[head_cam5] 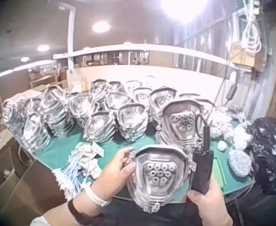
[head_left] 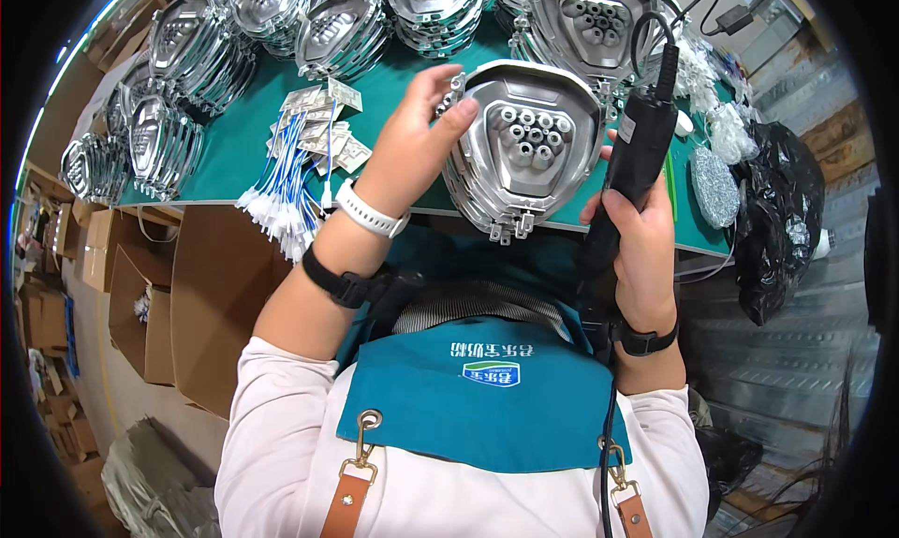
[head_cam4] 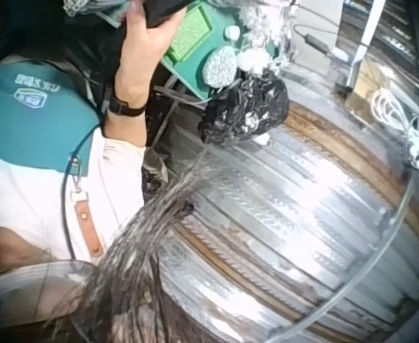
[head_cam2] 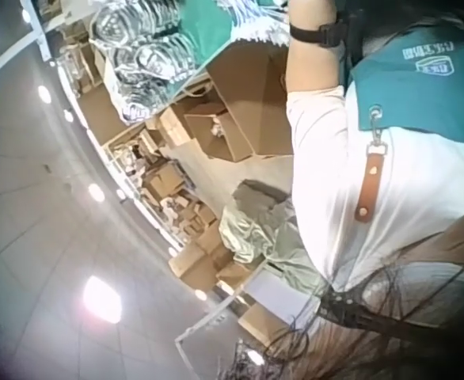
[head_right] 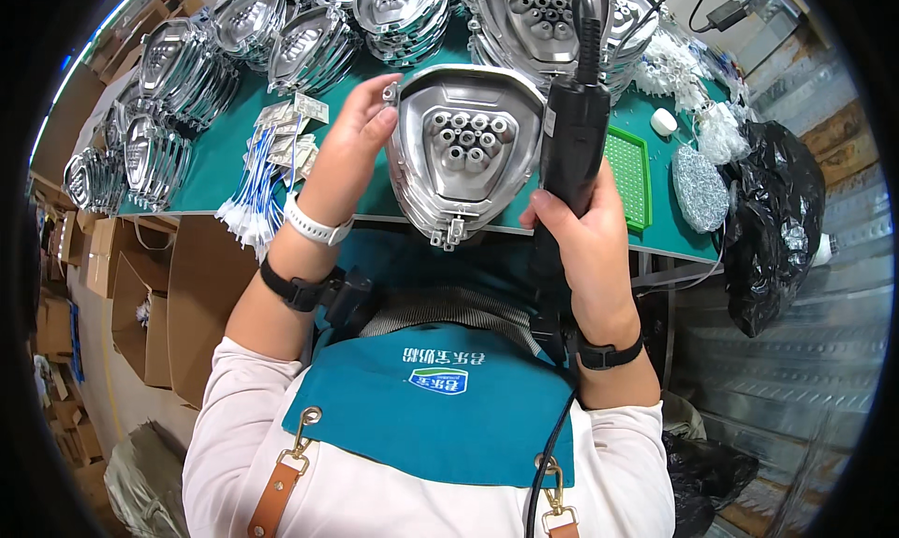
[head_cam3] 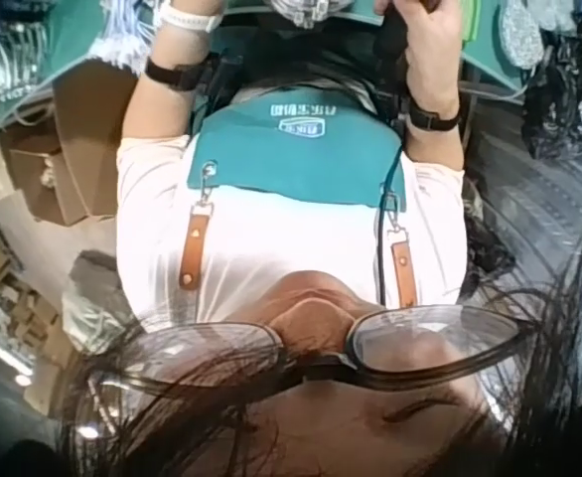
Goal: Assembling electronic modules into metal housings and securing them with screws using an electric screwdriver.
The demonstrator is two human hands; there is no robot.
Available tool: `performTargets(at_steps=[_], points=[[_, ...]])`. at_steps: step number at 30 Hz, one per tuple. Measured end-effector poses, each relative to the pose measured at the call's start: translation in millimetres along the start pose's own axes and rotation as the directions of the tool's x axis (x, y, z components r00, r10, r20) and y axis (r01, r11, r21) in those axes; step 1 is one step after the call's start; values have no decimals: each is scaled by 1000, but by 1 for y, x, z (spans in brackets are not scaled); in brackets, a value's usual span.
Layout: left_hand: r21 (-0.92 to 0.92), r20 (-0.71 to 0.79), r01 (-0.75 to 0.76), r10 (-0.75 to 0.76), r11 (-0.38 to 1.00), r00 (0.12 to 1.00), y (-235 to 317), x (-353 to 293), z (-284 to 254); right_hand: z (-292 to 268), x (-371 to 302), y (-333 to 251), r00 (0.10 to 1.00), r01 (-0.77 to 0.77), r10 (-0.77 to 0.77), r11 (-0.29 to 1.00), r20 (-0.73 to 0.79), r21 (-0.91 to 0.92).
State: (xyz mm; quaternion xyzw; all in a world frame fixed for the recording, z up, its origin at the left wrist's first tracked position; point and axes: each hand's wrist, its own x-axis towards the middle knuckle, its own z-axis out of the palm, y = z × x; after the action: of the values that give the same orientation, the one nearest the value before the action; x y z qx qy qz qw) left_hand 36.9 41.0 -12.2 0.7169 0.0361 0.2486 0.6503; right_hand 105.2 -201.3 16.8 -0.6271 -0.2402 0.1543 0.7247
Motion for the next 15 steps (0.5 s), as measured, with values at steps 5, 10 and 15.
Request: performTargets(at_steps=[5,10,15], points=[[-46,-98,-37,32,998,995,-19,8,13,2,4,6,997,-56,57,998,45,-14],[71,-232,-228,238,971,943,-23,11,21,2,6,8,995,-61,68,993,70,-97],[50,-272,-299,301,953,914,-13,12,22,13,3,0,996,-27,36,993,80,-112]])
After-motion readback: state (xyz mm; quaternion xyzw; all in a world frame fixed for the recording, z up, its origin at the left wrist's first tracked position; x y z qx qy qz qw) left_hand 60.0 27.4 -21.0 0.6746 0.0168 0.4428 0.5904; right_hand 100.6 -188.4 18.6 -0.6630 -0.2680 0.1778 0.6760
